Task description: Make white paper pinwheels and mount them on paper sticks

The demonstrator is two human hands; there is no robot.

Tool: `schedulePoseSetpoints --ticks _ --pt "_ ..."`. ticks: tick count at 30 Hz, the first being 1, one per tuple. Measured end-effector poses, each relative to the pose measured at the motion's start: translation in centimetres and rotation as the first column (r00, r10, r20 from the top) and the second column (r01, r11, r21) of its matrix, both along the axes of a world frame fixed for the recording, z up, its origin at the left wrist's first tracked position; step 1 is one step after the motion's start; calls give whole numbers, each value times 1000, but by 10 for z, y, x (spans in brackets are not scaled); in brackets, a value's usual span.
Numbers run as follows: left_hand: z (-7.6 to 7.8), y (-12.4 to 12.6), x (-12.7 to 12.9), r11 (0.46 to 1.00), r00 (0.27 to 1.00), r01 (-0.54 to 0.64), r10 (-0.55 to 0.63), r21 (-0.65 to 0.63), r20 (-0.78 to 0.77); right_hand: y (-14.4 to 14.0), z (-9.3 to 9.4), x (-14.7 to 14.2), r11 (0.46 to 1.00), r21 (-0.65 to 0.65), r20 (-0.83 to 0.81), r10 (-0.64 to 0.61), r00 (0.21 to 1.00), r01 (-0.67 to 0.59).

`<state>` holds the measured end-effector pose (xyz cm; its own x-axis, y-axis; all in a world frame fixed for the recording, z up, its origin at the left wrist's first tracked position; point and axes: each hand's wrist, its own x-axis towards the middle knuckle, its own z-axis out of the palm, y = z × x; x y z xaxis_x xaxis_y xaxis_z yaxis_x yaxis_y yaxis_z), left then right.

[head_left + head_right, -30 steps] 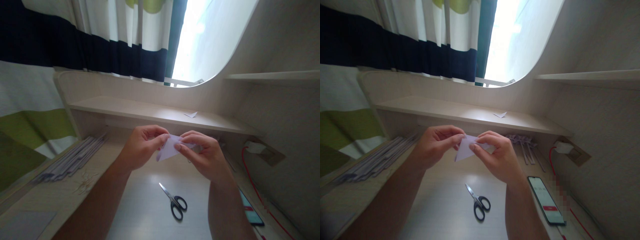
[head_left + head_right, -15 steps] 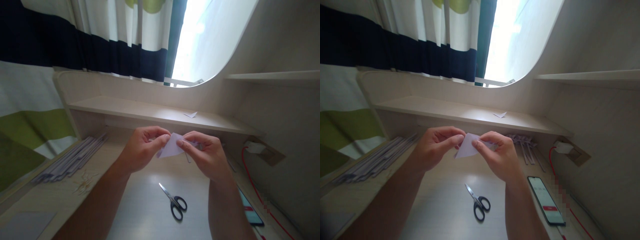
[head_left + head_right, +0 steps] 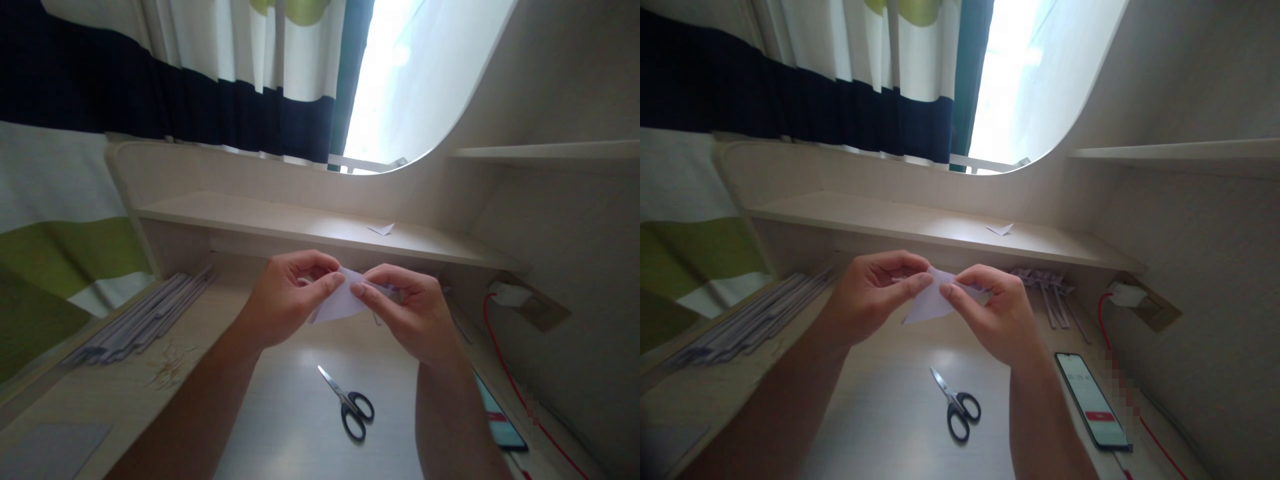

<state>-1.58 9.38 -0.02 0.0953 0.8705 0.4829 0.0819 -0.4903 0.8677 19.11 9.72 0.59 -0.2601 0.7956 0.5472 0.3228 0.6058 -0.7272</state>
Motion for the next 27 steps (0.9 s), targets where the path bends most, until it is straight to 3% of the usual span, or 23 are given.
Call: schedulePoseSetpoints --ticks 22,27 --pt "2 -3 0 998 999 -30 31 49 -27 -1 0 -1 1000 -6 17 5 1000 -5" --pt "-1 0 0 996 998 -60 60 64 2 5 -5 3 1000 -2 -109 -15 994 15"
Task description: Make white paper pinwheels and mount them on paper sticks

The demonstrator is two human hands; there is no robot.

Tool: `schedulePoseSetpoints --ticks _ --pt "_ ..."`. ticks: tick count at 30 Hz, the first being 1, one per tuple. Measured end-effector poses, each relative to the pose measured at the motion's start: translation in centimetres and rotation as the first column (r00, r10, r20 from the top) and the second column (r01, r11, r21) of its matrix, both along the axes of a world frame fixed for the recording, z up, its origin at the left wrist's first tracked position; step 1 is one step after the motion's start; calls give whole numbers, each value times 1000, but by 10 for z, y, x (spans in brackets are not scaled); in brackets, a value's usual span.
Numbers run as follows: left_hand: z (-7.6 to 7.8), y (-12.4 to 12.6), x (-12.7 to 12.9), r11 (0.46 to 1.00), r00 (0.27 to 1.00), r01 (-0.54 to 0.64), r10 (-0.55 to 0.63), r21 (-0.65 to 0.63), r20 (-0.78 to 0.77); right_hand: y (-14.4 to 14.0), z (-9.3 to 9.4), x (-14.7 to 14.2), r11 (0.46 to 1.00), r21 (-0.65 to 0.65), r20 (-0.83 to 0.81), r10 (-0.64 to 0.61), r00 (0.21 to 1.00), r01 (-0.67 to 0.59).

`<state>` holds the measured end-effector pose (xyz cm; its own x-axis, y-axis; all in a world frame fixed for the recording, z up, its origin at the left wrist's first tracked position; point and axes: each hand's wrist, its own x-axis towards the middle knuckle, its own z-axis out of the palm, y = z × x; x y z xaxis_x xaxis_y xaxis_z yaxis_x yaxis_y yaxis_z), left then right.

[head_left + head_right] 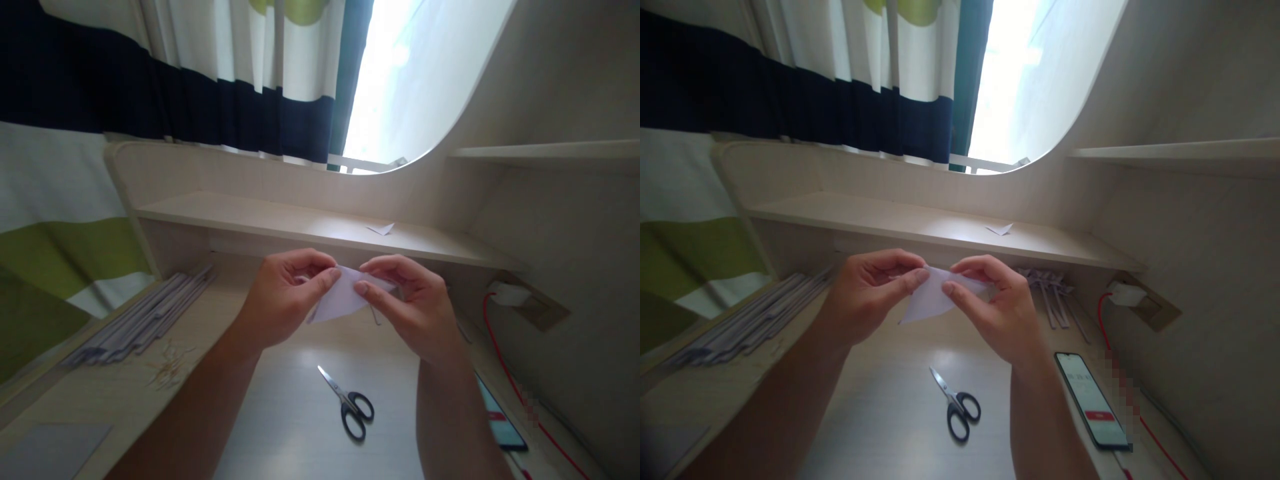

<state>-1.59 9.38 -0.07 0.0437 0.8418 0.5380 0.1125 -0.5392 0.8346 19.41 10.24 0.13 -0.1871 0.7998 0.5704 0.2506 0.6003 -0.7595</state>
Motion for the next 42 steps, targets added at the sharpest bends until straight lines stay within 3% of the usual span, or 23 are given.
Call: schedulePoseSetpoints --ticks 7,18,30,33,36,39,42 --pt "-2 2 1 1000 995 -26 26 2 92 11 -4 7 963 -192 -208 148 967 -189" --pt "-8 3 6 972 980 -189 176 140 97 11 -3 9 991 -101 -242 57 969 -83" --pt "-10 7 4 951 972 -231 218 205 86 13 0 14 999 -53 -270 -25 962 11" --pt "-8 6 1 963 981 -193 193 190 20 15 -1 13 999 -25 -316 -40 948 33" --pt "-6 4 -1 989 996 -82 87 121 -30 17 -3 12 999 1 -374 -42 926 46" --pt "-6 4 -1 999 1000 12 -12 49 -2 19 -4 11 998 11 -416 -52 908 62" --pt "-7 6 2 999 996 35 -37 23 80 19 -4 6 999 -13 -447 -45 893 44"
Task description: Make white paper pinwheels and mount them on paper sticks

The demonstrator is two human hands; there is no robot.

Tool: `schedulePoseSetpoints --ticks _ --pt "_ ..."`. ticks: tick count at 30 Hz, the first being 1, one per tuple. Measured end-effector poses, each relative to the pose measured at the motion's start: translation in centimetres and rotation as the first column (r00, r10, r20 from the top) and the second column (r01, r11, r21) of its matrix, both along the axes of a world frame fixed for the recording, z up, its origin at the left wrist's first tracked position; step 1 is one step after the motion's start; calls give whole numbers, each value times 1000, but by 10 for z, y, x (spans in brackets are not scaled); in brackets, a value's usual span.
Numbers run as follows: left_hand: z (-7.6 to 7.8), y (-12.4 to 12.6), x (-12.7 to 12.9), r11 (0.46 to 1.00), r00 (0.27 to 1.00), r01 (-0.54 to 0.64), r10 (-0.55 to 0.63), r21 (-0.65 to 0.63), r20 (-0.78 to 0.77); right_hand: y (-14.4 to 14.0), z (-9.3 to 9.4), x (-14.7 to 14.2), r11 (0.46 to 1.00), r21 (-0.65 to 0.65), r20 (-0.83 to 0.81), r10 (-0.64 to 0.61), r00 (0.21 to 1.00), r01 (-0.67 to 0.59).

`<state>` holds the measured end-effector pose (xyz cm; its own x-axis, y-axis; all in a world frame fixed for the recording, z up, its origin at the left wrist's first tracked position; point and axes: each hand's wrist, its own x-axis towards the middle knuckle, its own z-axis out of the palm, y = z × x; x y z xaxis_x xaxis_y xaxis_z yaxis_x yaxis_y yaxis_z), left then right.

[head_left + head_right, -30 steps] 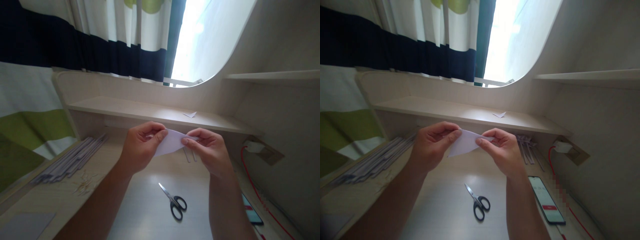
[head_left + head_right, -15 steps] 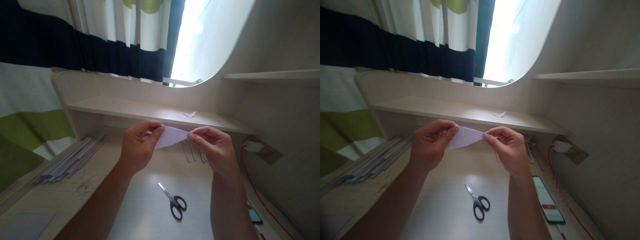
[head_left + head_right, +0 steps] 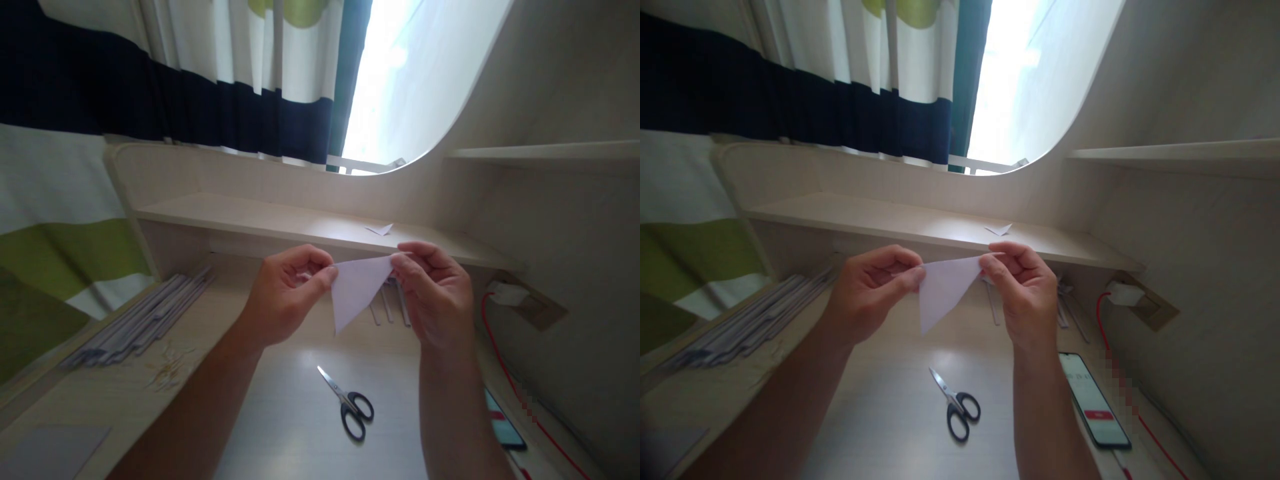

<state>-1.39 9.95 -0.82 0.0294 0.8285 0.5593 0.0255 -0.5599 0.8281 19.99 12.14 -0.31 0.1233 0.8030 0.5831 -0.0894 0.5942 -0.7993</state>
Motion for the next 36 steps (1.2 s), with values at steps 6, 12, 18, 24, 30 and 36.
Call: schedulePoseSetpoints --ticks 6,12,18,24,30,36 --pt "-1 2 6 995 992 -70 62 66 106 -3 -8 -22 873 -255 98 451 887 -415" --pt "0 4 8 980 972 -170 151 100 180 -3 -11 -29 833 -316 54 494 868 -455" --pt "0 6 8 955 938 -275 241 114 249 -2 -11 -34 791 -353 -11 530 848 -499" --pt "-1 12 7 922 899 -356 294 150 325 -2 -14 -39 780 -376 16 544 839 -499" --pt "-2 14 4 943 916 -295 234 152 326 1 -12 -30 778 -406 117 565 817 -480" --pt "-3 10 9 987 977 -119 97 106 189 8 -14 -24 893 -222 -7 400 916 -392"
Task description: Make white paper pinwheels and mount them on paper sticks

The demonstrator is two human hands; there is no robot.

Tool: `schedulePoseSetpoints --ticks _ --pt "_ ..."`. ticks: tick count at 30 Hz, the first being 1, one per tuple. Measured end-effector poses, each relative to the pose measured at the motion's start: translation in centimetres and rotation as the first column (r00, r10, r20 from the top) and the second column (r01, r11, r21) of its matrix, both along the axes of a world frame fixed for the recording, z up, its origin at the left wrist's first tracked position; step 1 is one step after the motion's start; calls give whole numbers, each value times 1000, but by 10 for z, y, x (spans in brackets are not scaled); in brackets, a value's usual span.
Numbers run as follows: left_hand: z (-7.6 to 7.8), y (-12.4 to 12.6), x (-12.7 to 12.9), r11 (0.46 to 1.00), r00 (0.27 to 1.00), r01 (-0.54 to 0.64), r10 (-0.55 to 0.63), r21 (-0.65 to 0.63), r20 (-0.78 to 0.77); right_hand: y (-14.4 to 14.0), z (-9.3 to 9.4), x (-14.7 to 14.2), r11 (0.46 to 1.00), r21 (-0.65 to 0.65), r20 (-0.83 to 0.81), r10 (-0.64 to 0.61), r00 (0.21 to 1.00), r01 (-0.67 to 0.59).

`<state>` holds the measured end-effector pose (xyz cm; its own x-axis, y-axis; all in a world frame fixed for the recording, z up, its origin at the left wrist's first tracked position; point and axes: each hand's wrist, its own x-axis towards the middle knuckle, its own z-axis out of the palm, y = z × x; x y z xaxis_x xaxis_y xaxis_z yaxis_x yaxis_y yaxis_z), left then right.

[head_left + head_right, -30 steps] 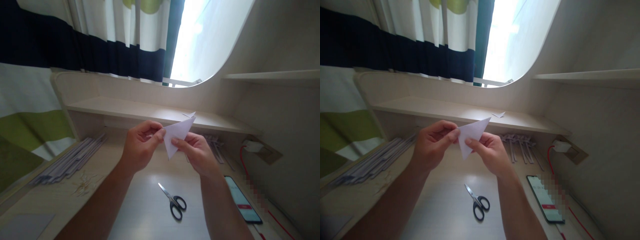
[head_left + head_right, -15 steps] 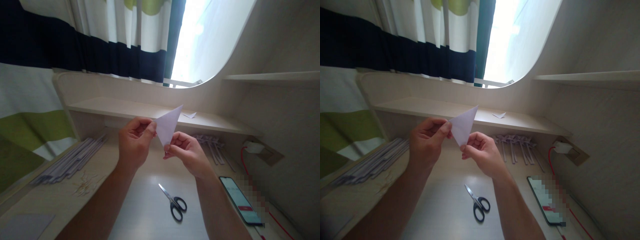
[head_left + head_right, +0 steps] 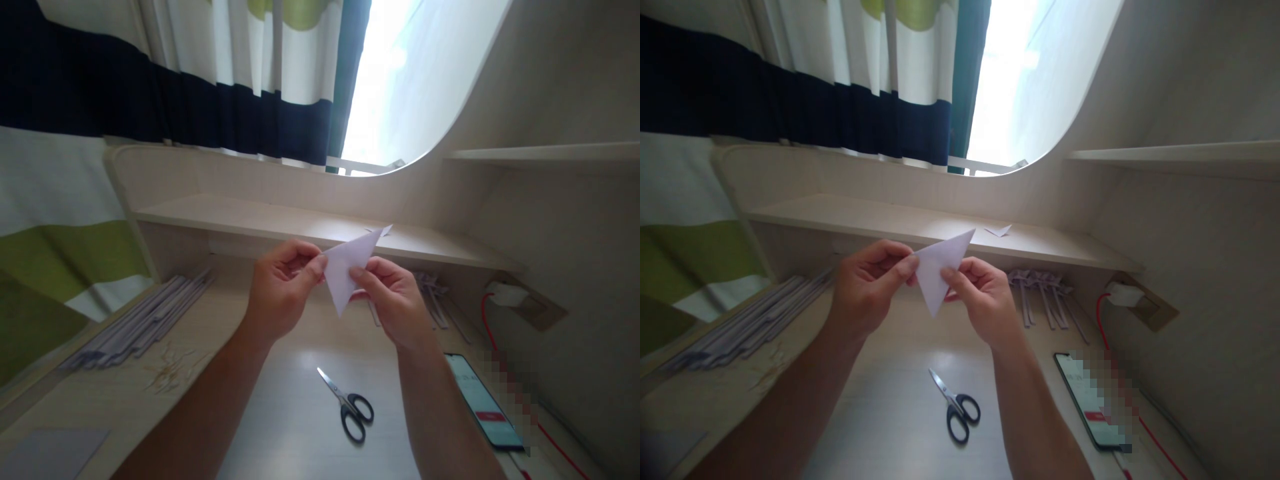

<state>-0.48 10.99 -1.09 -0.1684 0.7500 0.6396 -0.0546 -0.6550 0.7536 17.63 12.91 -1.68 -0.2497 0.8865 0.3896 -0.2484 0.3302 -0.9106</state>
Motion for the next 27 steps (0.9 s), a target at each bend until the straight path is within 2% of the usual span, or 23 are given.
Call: schedulePoseSetpoints --ticks 4,15,21,27 --pt "2 -1 0 1000 1000 15 -15 -23 8 2 1 2 997 13 -33 -73 997 73" --pt "2 -2 -1 987 993 115 -116 -116 -3 3 2 6 989 -1 -91 -146 985 147" --pt "3 0 -3 967 979 203 -205 -153 0 5 2 7 994 -31 -90 -111 990 108" --pt "0 1 -5 947 961 257 -271 -195 -51 6 0 10 986 -1 -101 -165 981 165"
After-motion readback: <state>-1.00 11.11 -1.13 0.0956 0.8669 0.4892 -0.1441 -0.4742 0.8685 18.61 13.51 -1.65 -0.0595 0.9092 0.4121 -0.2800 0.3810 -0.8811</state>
